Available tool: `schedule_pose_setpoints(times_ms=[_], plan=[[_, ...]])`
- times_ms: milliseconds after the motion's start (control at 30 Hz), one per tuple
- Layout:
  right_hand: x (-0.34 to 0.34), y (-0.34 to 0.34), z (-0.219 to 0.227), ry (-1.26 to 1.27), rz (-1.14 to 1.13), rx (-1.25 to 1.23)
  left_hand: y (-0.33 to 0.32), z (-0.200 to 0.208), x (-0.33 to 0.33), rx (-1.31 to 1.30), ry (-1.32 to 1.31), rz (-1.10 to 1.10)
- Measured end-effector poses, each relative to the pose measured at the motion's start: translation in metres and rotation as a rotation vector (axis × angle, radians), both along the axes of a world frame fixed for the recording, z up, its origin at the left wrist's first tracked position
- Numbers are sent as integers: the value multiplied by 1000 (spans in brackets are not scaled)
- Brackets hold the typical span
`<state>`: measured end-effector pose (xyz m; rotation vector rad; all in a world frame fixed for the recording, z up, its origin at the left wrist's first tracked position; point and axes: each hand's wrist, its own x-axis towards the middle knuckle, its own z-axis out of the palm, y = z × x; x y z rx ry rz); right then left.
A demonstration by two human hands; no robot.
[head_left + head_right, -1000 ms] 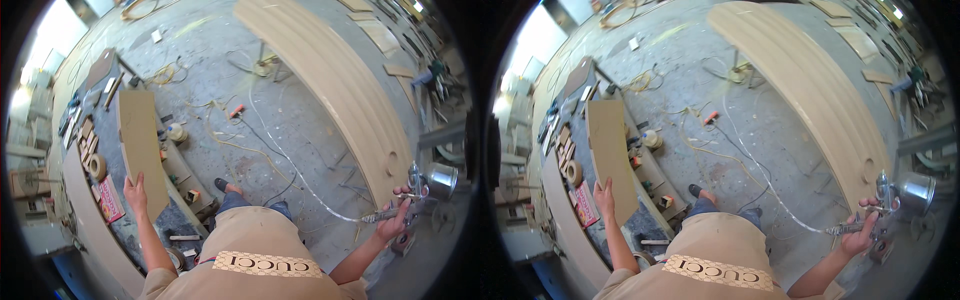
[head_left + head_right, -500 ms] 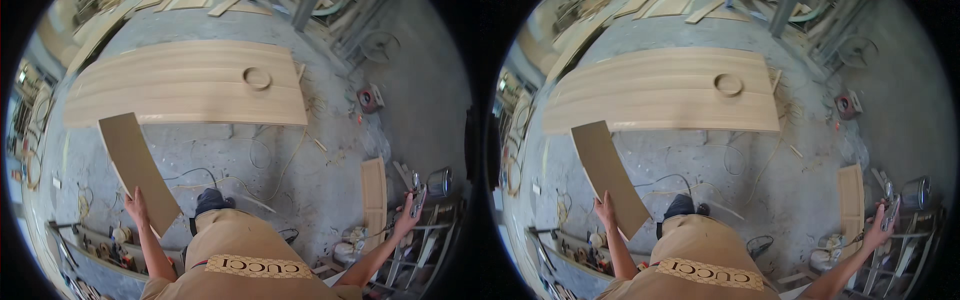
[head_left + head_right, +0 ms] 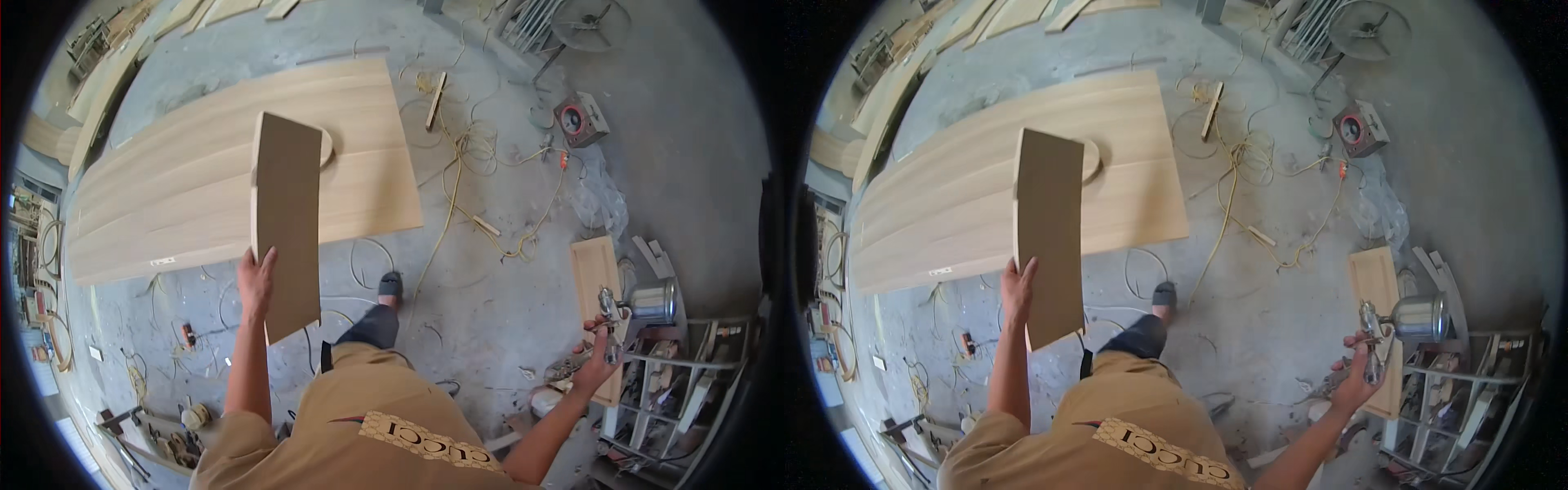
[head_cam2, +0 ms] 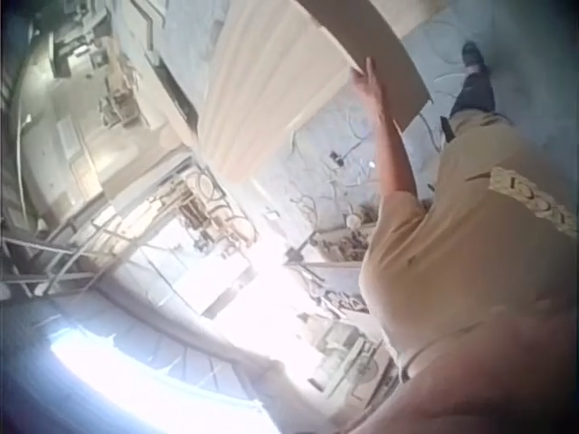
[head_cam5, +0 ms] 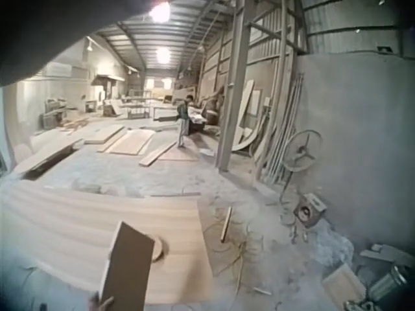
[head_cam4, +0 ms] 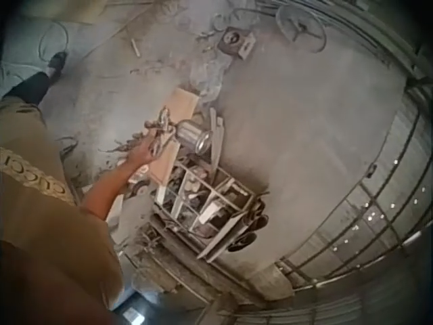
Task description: Applying veneer strips to a curved wooden panel and preparing to use a spray gun for finishing.
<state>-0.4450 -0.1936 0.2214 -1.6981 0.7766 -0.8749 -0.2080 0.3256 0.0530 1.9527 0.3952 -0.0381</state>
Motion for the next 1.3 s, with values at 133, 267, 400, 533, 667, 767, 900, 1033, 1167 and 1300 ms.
schedule_pose_setpoints(times_ms=[133,267,400,533,667,767,900,1033,1167,1300], plan=[[55,-69,0,10,20,67,-101,-6,57,-44,79,-5],[81,-129,2,60,37,58,-172,-13,105,26,89,-42],[122,-199,-11,121,141,43,-228,-30,143,170,20,-12],[191,-288,-43,264,322,77,-284,-52,161,325,-30,107],[269,-362,-74,285,602,97,-330,-65,170,418,43,205],[318,-397,-87,373,748,164,-353,-76,182,532,152,247],[360,-409,-105,471,912,197,-364,-90,197,638,236,257],[396,-398,-121,511,1008,255,-366,-97,209,699,260,253],[416,-372,-125,515,1066,285,-370,-98,212,673,308,273],[442,-350,-126,547,1136,300,-376,-98,215,632,331,290]])
